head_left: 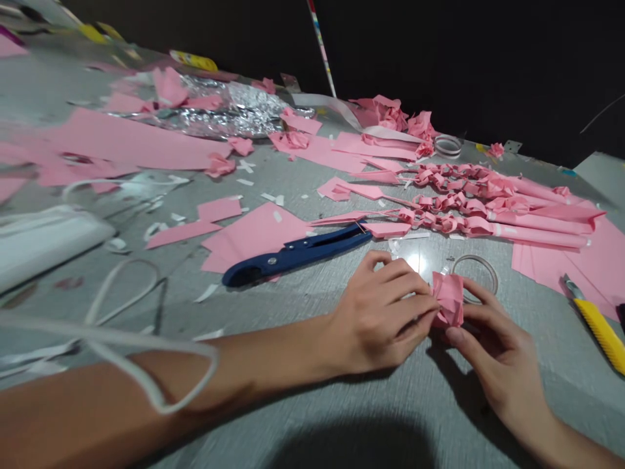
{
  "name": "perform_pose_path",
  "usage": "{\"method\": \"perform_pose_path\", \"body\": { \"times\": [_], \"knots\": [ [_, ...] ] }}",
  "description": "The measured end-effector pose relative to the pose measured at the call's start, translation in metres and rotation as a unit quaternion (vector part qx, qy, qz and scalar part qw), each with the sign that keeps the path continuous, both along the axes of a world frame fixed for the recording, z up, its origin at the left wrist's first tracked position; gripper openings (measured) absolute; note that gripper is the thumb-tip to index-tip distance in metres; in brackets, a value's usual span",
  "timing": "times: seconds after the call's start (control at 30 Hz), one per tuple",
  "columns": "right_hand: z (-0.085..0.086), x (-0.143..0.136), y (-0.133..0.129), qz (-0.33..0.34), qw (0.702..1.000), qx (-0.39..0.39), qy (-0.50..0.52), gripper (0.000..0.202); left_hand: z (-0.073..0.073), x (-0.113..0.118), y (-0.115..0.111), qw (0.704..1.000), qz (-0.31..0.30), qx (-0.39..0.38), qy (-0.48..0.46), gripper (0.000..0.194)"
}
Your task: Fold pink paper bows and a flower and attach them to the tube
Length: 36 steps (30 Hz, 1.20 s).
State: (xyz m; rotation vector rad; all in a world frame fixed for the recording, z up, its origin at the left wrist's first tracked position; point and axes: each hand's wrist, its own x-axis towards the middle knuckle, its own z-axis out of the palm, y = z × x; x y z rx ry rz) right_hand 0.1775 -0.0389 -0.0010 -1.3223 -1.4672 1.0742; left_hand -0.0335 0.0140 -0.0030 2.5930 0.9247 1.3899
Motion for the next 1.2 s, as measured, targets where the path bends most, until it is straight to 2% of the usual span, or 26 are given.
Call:
{"method": "perform_pose_path", "body": {
  "times": [0.2, 0.47, 0.7, 1.03, 1.2],
  "knots": [
    [-0.0032, 0.0003, -0.0014, 0.011, 1.0, -0.01, 0.009, 0.014, 0.0012, -0.0034, -0.0014, 0.997, 0.0, 0.057, 0.045, 0.005],
    [-0.0063, 0.0024, -0.0043, 0.028, 0.999, -0.003, -0.028, 0.018, 0.0046, 0.0001, -0.0058, 0.994, 0.037, 0.076, 0.071, 0.009],
    [-0.0038, 0.0028, -0.0039, 0.048, 0.996, 0.021, -0.066, 0.016, 0.0006, 0.0029, -0.0024, 0.997, 0.025, 0.045, 0.058, 0.017],
    [-0.0053, 0.0025, -0.0036, 0.041, 0.994, 0.048, -0.085, 0.015, 0.0006, 0.0062, -0.0028, 0.999, 0.021, 0.011, 0.029, 0.017],
    [-0.004, 0.0026, -0.0035, 0.047, 0.995, 0.035, -0.077, 0.014, 0.0001, 0.0064, -0.002, 0.999, 0.024, 0.011, 0.021, 0.015]
  ]
}}
